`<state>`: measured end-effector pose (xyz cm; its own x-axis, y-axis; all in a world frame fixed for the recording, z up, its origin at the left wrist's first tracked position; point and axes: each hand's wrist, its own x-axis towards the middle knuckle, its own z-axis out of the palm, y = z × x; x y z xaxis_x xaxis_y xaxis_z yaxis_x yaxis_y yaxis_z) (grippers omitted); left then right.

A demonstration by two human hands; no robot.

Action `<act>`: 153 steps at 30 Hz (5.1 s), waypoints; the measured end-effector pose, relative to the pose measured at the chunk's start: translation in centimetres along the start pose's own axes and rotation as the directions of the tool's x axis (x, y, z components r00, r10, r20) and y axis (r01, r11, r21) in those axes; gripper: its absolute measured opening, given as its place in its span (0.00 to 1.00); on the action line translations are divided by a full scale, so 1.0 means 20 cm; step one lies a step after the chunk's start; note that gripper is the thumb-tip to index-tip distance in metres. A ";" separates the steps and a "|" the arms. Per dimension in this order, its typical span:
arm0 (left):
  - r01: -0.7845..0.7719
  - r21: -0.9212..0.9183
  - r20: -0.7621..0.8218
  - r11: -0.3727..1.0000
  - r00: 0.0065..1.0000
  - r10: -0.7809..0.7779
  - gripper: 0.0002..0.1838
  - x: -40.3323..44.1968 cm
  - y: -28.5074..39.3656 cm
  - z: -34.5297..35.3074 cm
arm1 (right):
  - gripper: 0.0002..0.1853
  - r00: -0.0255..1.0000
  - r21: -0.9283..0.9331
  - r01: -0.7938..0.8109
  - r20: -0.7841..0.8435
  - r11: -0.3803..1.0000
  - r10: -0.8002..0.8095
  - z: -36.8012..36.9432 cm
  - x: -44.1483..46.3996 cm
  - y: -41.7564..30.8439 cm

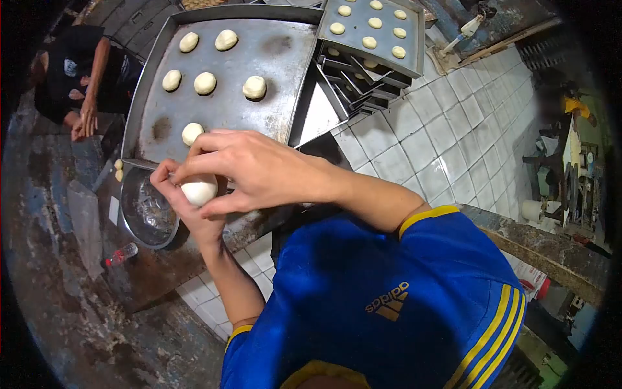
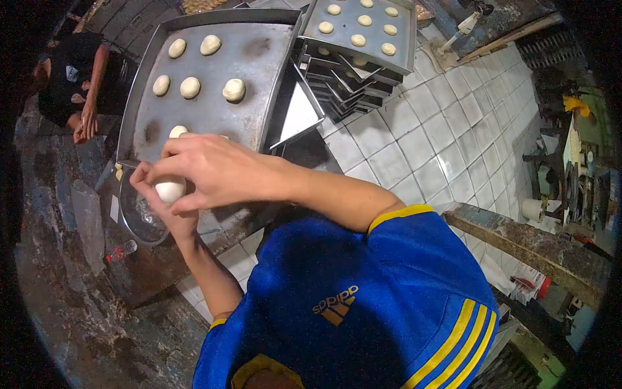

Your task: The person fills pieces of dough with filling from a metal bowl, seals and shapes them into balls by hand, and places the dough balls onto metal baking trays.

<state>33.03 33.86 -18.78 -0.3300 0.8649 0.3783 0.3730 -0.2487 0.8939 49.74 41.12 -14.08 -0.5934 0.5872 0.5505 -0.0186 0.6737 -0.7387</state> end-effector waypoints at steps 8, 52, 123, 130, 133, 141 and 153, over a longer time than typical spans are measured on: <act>-0.013 0.221 0.158 0.975 0.987 -0.023 0.44 0.03 -0.08 -0.06 | 0.25 0.987 0.020 -0.094 0.132 0.995 0.091 0.00 0.01 0.06; 0.029 -0.061 0.147 0.998 0.989 -0.019 0.34 -0.06 -0.34 -0.07 | 0.39 0.736 0.103 -0.677 0.075 0.729 0.673 -0.76 0.32 1.38; 0.300 -0.082 0.653 0.950 0.737 -0.176 0.22 0.24 -0.53 0.46 | 0.05 0.915 -0.819 0.003 0.235 0.574 0.329 -0.03 -0.38 0.78; 0.467 -0.108 0.689 0.877 0.671 -0.272 0.26 0.29 -0.60 0.47 | 0.17 0.555 -0.075 -0.733 0.510 0.676 0.658 -0.23 -0.26 0.73; 0.622 -0.526 0.566 0.580 0.765 -0.306 0.28 0.19 -0.47 0.23 | 0.13 0.739 0.255 -0.674 0.249 0.694 0.626 -0.09 -0.16 0.38; 0.239 -0.632 -0.114 0.737 0.912 -0.394 0.27 0.16 -0.38 -0.64 | 0.12 0.880 0.381 -0.378 -0.134 0.844 0.455 1.04 0.24 -0.04; 0.235 -0.902 0.079 0.363 0.915 -0.396 0.15 -0.25 -0.72 -1.78 | 0.13 0.573 0.307 -0.793 0.670 0.526 0.472 1.80 0.73 -0.36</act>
<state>-1.53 17.67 -25.01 -0.3815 0.9240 -0.0271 -0.7241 -0.2805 0.6301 12.29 28.75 -14.74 -0.8879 0.3538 -0.2941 0.2138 -0.2486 -0.9447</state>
